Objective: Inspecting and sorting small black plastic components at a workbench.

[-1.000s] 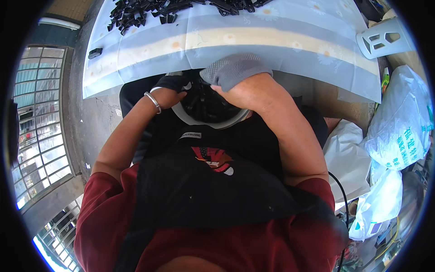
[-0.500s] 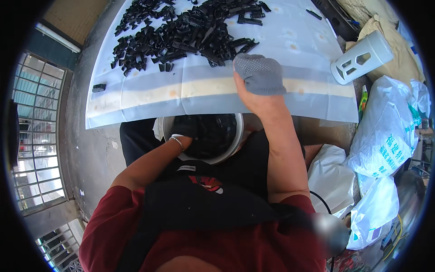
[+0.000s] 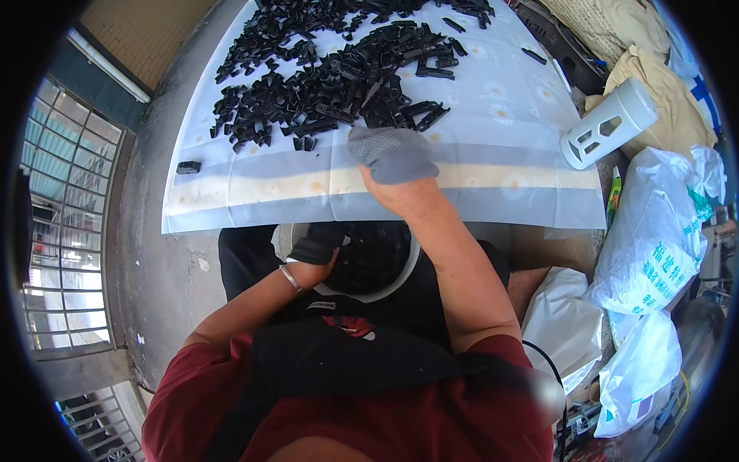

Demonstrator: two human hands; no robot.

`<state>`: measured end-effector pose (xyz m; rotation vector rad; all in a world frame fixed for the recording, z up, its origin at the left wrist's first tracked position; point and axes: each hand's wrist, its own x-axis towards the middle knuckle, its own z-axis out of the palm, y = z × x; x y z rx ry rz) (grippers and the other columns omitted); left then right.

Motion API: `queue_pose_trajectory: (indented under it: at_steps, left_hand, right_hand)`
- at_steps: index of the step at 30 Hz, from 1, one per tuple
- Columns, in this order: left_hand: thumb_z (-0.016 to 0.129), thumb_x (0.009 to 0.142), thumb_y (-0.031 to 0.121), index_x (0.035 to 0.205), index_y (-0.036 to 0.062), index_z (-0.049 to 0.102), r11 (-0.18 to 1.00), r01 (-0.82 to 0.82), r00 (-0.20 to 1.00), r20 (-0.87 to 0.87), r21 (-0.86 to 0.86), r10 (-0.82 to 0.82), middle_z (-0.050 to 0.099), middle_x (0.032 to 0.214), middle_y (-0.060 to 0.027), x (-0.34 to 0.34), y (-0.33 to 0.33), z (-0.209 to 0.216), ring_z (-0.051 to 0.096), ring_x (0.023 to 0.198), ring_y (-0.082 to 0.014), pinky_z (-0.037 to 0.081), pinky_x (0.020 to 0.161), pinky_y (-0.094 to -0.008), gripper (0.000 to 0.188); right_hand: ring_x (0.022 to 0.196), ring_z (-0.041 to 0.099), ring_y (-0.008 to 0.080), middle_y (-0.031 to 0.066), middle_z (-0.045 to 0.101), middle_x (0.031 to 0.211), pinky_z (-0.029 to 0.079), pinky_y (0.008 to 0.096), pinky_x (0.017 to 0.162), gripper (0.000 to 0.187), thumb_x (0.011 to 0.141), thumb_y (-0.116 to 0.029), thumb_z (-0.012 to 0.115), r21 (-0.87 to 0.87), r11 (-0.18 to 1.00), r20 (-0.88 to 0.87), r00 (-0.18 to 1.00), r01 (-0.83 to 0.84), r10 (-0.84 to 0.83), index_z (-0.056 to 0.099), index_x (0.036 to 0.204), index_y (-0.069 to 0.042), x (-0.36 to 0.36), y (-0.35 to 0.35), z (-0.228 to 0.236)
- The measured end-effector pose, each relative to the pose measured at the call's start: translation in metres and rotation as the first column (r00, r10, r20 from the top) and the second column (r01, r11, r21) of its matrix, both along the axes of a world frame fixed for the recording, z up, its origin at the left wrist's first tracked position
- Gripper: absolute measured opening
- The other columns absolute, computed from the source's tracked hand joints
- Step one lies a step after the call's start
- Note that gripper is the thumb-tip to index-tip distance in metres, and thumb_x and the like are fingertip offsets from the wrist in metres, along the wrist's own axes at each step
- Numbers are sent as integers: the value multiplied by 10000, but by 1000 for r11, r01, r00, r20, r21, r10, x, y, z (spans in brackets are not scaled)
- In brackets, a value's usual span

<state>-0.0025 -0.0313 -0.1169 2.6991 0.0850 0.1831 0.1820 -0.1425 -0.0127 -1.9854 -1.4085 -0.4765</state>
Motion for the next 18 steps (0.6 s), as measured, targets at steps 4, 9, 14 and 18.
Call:
queue_pose_trajectory:
  at_steps: [4, 9, 14, 18]
  left_hand:
    - [529, 716, 52, 932, 97, 603, 965, -10, 970, 238, 262, -55, 594, 920, -129, -11, 25, 95, 573, 832, -298, 472, 657, -384, 232]
    - [571, 692, 48, 871, 97, 616, 888, 55, 941, 273, 456, -198, 595, 875, -99, 25, 90, 125, 569, 784, -267, 469, 644, -361, 190]
    - [582, 685, 44, 876, 102, 613, 914, 80, 947, 257, 397, -194, 596, 913, -92, 11, 111, 110, 567, 836, -277, 469, 680, -362, 202]
    - [637, 691, 94, 910, 77, 608, 938, -117, 869, 490, 327, -62, 604, 906, -119, -3, 102, 109, 583, 809, -278, 475, 680, -345, 221]
  right_hand:
    - [769, 564, 334, 157, 606, 817, 449, 426, 697, 203, 773, -173, 540, -151, 988, 5, 999, -31, 33, 608, 928, -61, -28, 8, 18]
    - [773, 566, 331, 145, 613, 843, 453, 416, 708, 241, 734, -101, 524, -286, 957, -12, 999, -51, 49, 626, 952, -100, -21, 8, 23]
    - [753, 566, 317, 132, 612, 838, 457, 403, 700, 287, 713, -46, 510, -357, 931, 7, 996, -77, 85, 629, 961, -128, -17, 5, 29]
    - [801, 556, 306, 118, 603, 887, 454, 395, 712, 261, 711, -71, 537, -422, 905, 37, 997, -52, 74, 635, 946, -127, -20, 7, 37]
